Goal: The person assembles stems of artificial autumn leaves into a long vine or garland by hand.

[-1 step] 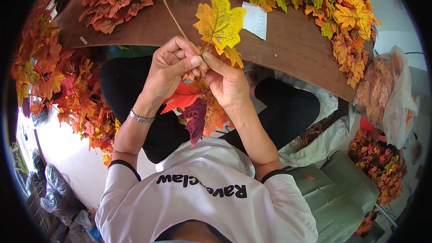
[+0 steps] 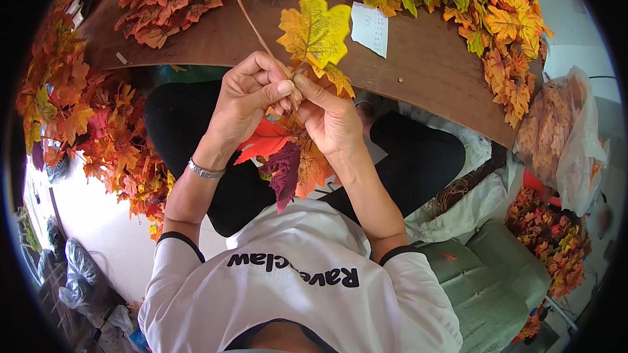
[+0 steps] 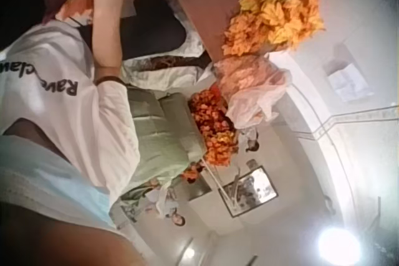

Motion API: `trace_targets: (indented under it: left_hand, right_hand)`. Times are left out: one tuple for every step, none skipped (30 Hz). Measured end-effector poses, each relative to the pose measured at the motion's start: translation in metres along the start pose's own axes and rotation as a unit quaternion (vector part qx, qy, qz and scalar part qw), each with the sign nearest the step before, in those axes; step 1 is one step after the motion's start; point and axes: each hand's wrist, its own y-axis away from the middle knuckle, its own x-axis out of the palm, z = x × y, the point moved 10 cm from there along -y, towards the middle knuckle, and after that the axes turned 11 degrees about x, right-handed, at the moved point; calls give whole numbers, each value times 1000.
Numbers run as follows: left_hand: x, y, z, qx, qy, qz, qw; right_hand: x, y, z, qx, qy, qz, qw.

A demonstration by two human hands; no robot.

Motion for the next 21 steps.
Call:
trace_targets:
  left_hand:
    - [-1, -1, 1, 1, 0, -2, 1000]
    - [-1, -1, 1, 2, 0, -4, 1000]
    - [-2, -1, 1, 2, -1, -4, 1000]
    - [-1, -1, 1, 1, -3, -2, 1000]
    - [0, -1, 0, -1, -6, 0, 1000]
    - [0, -1, 0, -1, -5, 0, 1000]
    - [0, 0, 1, -15, -3, -3, 1000]
    - [0, 0, 3, -29, -2, -5, 1000]
    - [0, 0, 2, -28, -2, -6, 1000]
    - [0, 0, 1, -27, 11, -6, 1000]
    - [1, 0, 1, -26, 24, -6, 999]
    - [0, 0, 1, -26, 23, -6, 999]
    - [1, 0, 2, -30, 36, -2, 999]
    - [3, 1, 2, -33, 48, 2, 998]
    - [3, 0, 2, -33, 48, 2, 998]
    - [3, 0, 2, -41, 38, 2, 998]
    - [3, 0, 3, -48, 28, 1, 998]
    - [2, 0, 4, -49, 28, 1, 998]
    - [1, 0, 4, -45, 20, 1, 999]
    - [0, 0, 3, -42, 12, 1, 999]
    - [-1, 0, 3, -41, 11, 1, 999]
  right_hand:
    - [-3, 0, 1, -8, 6, -9, 1000]
    - [-4, 0, 1, -7, 6, -9, 1000]
    - [-5, 0, 1, -6, 8, -9, 1000]
    - [-6, 0, 1, -4, 9, -8, 1000]
    - [-7, -1, 2, -4, 9, -8, 1000]
    - [-3, -1, 2, 5, 4, 23, 1000]
    - [3, -1, 1, 14, -2, 54, 998]
    - [5, 0, 2, 14, -2, 54, 998]
    - [10, 1, 3, 14, 7, 45, 999]
    - [12, 2, 4, 14, 16, 35, 999]
    - [9, 2, 5, 15, 16, 36, 999]
    - [6, 2, 8, 2, 34, 35, 999]
    - [5, 2, 10, -11, 53, 35, 998]
    - [5, 2, 10, -11, 53, 35, 998]
    - [5, 3, 9, -12, 36, 30, 999]
    - [3, 3, 9, -13, 19, 24, 999]
    - [2, 3, 9, -13, 19, 24, 999]
    - [2, 2, 8, -11, 34, 34, 999]
    - [2, 2, 7, -10, 48, 43, 998]
    - [1, 2, 7, -10, 48, 43, 998]
    - [0, 1, 6, -1, 63, 47, 997]
